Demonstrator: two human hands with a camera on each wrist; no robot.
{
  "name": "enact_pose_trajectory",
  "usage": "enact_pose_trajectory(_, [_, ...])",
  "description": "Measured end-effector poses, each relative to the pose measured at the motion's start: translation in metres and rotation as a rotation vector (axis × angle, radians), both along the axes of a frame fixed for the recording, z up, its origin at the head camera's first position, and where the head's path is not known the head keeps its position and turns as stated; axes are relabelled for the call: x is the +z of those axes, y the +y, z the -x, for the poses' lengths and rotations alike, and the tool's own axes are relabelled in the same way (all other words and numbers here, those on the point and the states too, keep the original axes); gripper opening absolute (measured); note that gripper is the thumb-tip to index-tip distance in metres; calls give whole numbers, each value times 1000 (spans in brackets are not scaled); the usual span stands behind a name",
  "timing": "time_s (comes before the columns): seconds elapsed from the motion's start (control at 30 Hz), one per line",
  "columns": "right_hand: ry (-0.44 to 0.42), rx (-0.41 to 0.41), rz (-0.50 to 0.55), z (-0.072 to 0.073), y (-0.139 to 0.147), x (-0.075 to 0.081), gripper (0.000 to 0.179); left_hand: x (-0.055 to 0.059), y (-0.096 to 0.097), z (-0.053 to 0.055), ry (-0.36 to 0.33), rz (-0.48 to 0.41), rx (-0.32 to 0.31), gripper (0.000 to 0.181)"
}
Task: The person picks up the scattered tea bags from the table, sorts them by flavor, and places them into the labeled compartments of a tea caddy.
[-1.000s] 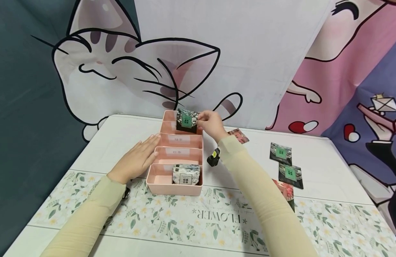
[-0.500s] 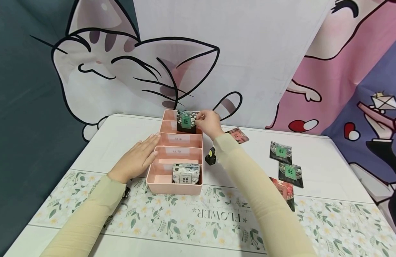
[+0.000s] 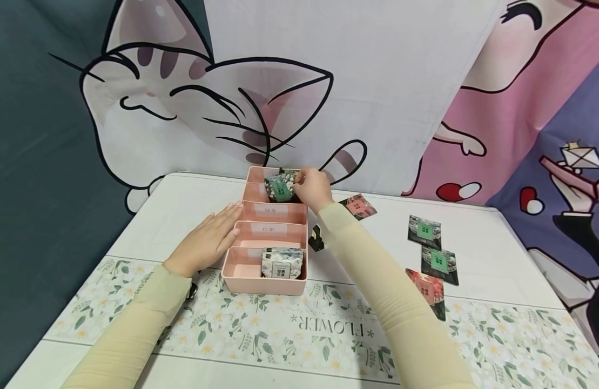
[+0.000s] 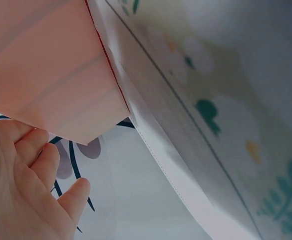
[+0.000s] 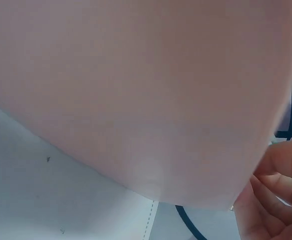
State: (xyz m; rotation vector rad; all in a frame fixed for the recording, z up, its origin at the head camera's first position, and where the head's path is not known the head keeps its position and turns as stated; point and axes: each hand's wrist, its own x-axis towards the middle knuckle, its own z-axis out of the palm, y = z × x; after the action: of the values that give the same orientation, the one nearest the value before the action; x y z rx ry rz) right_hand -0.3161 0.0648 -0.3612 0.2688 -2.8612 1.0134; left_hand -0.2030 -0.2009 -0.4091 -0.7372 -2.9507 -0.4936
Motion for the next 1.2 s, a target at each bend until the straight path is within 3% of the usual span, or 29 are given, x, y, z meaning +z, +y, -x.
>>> enact_pose_trajectory(0.37, [-12,26,3,0,1,0,1,1,1,0,-10,-1,-1,62])
enact_pose_trajectory(0.73, [-68,104,222,-5,17,2,5,0,0,0,7,-4,-1,61])
enact_pose_trajectory(1.2, [-32,102,284,-13,58,4,11,1,1,0,1,-1,-1,61])
